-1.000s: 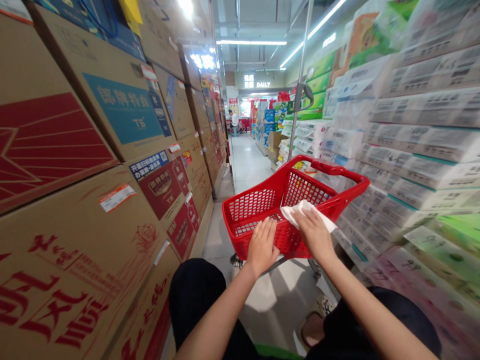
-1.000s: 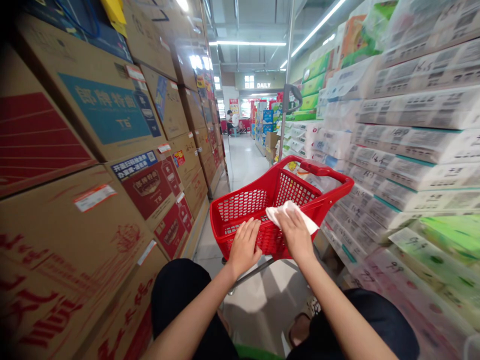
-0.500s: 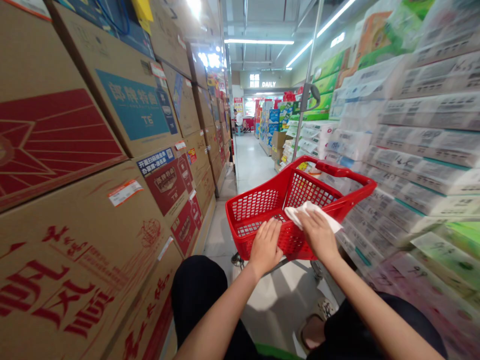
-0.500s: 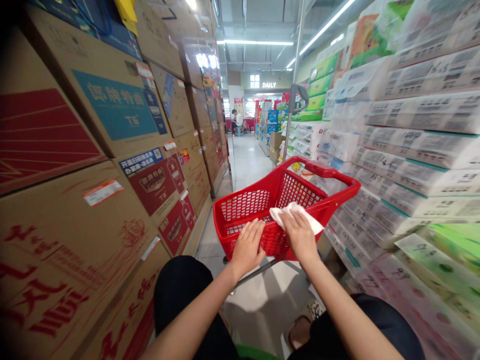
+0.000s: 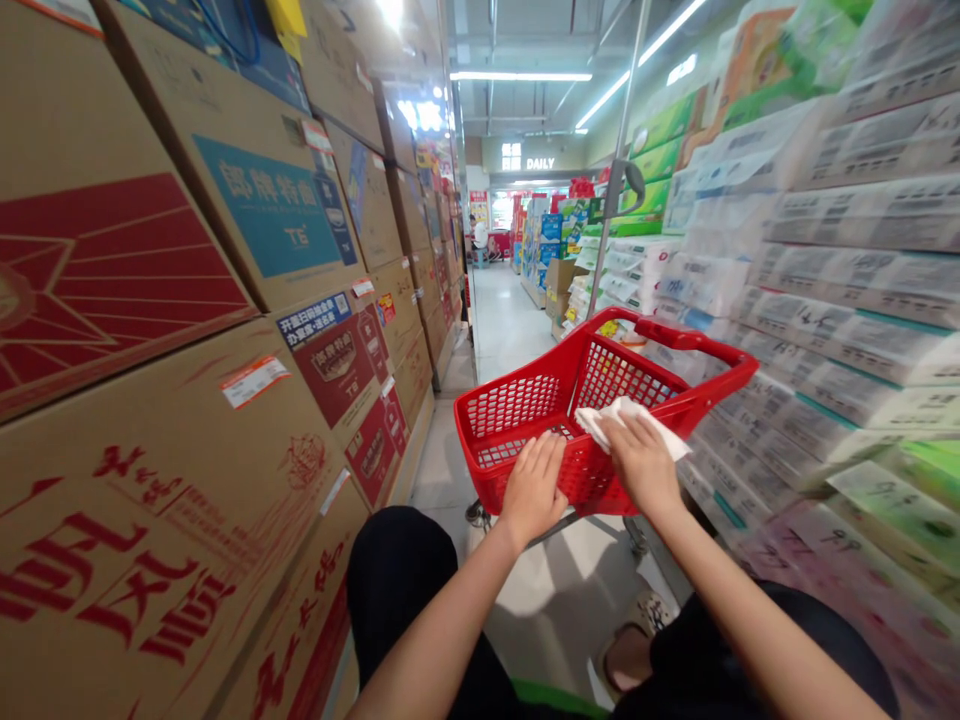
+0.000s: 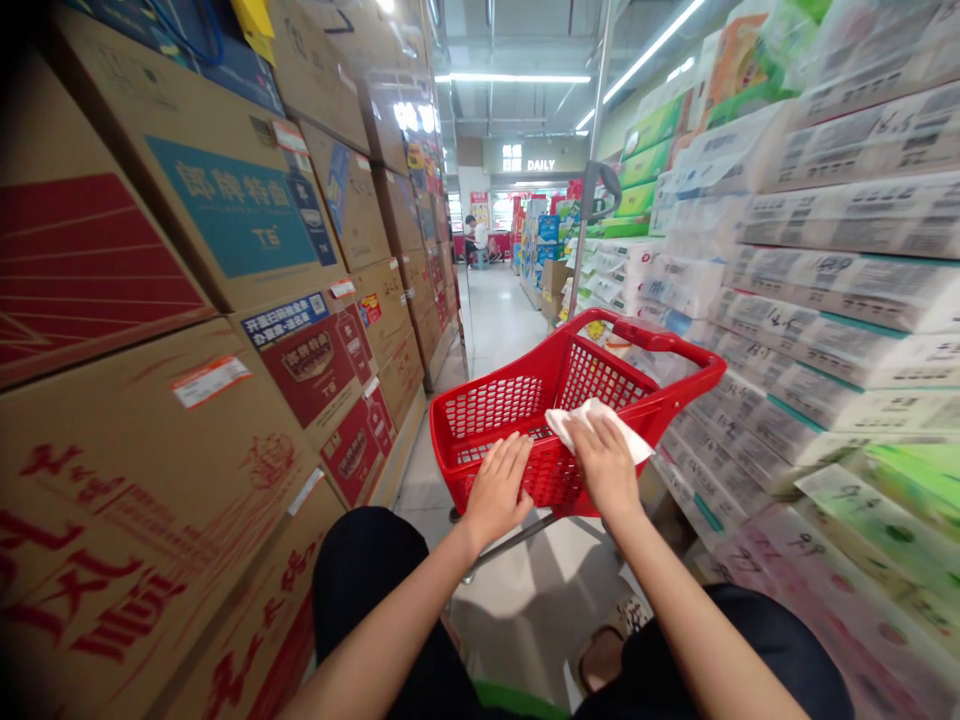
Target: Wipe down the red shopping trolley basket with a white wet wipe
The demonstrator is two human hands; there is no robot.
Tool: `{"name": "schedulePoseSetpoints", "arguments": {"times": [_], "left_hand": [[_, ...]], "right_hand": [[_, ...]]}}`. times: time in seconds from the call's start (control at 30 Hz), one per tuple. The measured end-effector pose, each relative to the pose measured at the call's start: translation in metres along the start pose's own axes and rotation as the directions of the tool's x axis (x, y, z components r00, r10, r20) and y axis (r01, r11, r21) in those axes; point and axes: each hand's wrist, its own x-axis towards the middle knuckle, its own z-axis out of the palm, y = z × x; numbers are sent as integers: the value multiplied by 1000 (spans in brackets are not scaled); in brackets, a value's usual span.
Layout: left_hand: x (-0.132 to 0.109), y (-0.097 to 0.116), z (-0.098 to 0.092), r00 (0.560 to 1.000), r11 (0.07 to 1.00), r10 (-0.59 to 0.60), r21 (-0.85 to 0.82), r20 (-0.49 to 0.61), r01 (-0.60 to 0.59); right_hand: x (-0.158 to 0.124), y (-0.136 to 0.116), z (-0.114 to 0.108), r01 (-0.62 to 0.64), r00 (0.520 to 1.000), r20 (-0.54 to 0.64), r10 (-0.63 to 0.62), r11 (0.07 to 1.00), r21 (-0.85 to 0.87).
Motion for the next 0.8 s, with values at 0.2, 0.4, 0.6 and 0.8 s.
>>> {"name": "schedulePoseSetpoints", "arguments": {"times": [0.2, 0.4, 0.6, 0.8], "left_hand": [[2, -8, -8, 997, 997, 47, 64, 55, -51], [-22, -25, -21, 984, 969, -160, 175, -80, 172], [-27, -28, -10, 973, 962, -209, 157, -96, 222], [-24, -36, -9, 984, 979, -166, 107, -56, 172]], "right_hand": [[5, -13, 0, 141, 988, 55, -144, 988, 59], [0, 46, -5, -55, 997, -55, 51, 996, -68], [5, -41, 16, 26, 1000, -6, -26, 996, 83], [3, -47, 16, 116, 988, 82, -130, 982, 150]]}}
